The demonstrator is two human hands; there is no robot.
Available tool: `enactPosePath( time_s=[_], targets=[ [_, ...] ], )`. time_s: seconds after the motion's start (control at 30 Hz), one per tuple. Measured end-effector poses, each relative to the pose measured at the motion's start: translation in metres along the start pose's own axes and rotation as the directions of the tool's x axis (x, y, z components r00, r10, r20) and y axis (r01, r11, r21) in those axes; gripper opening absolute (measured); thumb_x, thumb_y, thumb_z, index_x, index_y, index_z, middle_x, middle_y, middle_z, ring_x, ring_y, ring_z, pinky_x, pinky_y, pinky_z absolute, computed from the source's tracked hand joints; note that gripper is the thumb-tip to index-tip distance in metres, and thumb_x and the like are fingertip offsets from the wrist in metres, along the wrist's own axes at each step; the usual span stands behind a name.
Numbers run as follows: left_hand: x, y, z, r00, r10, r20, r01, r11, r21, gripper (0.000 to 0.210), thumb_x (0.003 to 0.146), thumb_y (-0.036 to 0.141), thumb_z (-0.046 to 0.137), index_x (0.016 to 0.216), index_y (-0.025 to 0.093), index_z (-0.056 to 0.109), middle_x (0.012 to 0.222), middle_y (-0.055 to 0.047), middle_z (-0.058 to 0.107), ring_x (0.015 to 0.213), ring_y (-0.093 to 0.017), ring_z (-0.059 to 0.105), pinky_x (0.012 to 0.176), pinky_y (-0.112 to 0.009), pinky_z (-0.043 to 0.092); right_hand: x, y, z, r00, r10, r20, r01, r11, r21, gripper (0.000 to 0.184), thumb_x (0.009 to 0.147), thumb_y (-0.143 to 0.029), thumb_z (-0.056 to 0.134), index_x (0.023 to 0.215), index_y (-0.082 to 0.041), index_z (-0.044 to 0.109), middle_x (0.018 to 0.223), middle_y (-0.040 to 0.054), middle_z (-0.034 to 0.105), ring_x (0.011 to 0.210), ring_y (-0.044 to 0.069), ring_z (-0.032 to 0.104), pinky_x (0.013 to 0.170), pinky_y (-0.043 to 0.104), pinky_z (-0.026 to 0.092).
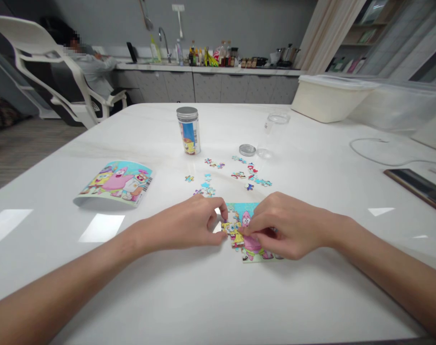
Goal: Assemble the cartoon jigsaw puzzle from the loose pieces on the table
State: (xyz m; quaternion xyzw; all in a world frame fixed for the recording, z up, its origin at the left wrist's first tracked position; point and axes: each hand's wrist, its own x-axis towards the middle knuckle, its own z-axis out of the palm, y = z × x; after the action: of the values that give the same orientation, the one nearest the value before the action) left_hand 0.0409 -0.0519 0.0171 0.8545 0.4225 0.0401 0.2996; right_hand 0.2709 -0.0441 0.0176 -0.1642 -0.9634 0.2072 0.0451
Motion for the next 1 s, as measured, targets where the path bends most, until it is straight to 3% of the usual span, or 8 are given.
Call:
enactPosePath(
  time_s=[0.13, 0.27, 0.53, 0.8, 1.0],
  targets=[
    [0.004, 0.0, -0.003, 0.986, -0.138, 0.094, 0.154, 0.969, -0.195, 0.024, 0.074, 0.038, 0.064, 0.088, 0.019, 0.06, 0.051, 0.01, 0.044, 0.046, -0.009, 0.04, 0.047, -0.022, 0.03, 0.001, 0.0, 0.0, 0.997, 0.082, 0.017, -0.082, 0.996, 0.024, 0.02, 0.078, -0.013, 0.046, 0.07, -0.017, 0.064, 0.053, -0.0021, 0.058, 0.046, 0.009, 0.041, 0.052, 0.025, 0.026],
    [0.008, 0.001, -0.004, 0.938, -0.257, 0.232, 0.33, 0.868, -0.372, 0.021, 0.073, 0.034, 0.062, 0.086, 0.018, 0.06, 0.048, 0.01, 0.04, 0.04, -0.008, 0.035, 0.038, -0.021, 0.027, 0.001, -0.001, 0.0, 0.996, 0.088, 0.025, -0.089, 0.995, 0.036, 0.021, 0.078, -0.014, 0.046, 0.072, -0.018, 0.066, 0.054, -0.0019, 0.059, 0.046, 0.009, 0.041, 0.052, 0.025, 0.026],
    [0.009, 0.008, -0.002, 0.906, -0.258, 0.335, 0.418, 0.658, -0.626, 0.01, 0.071, 0.024, 0.062, 0.075, 0.018, 0.055, 0.042, 0.011, 0.027, 0.037, -0.005, 0.018, 0.034, -0.02, 0.013, 0.001, -0.002, -0.002, 0.994, 0.087, 0.062, -0.088, 0.996, 0.011, 0.021, 0.078, -0.014, 0.046, 0.072, -0.017, 0.066, 0.054, -0.0016, 0.059, 0.046, 0.009, 0.04, 0.052, 0.024, 0.026],
    [0.011, 0.01, 0.008, 0.922, -0.319, 0.218, 0.386, 0.739, -0.552, 0.013, 0.07, 0.029, 0.063, 0.067, 0.018, 0.057, 0.04, 0.01, 0.034, 0.032, -0.005, 0.025, 0.03, -0.019, 0.021, 0.0, -0.003, -0.004, 0.992, 0.096, 0.08, -0.096, 0.995, -0.003, 0.021, 0.08, -0.017, 0.046, 0.067, -0.017, 0.063, 0.048, -0.0028, 0.052, 0.044, 0.008, 0.036, 0.051, 0.024, 0.024],
    [0.011, 0.016, 0.007, 0.92, -0.32, 0.226, 0.392, 0.757, -0.523, 0.011, 0.067, 0.027, 0.063, 0.066, 0.018, 0.057, 0.04, 0.011, 0.037, 0.032, -0.005, 0.028, 0.03, -0.018, 0.024, 0.0, -0.004, -0.004, 0.989, 0.105, 0.101, -0.104, 0.994, -0.019, 0.02, 0.08, -0.017, 0.045, 0.065, -0.017, 0.059, 0.051, -0.0022, 0.053, 0.045, 0.008, 0.035, 0.052, 0.024, 0.024]
  ],
)
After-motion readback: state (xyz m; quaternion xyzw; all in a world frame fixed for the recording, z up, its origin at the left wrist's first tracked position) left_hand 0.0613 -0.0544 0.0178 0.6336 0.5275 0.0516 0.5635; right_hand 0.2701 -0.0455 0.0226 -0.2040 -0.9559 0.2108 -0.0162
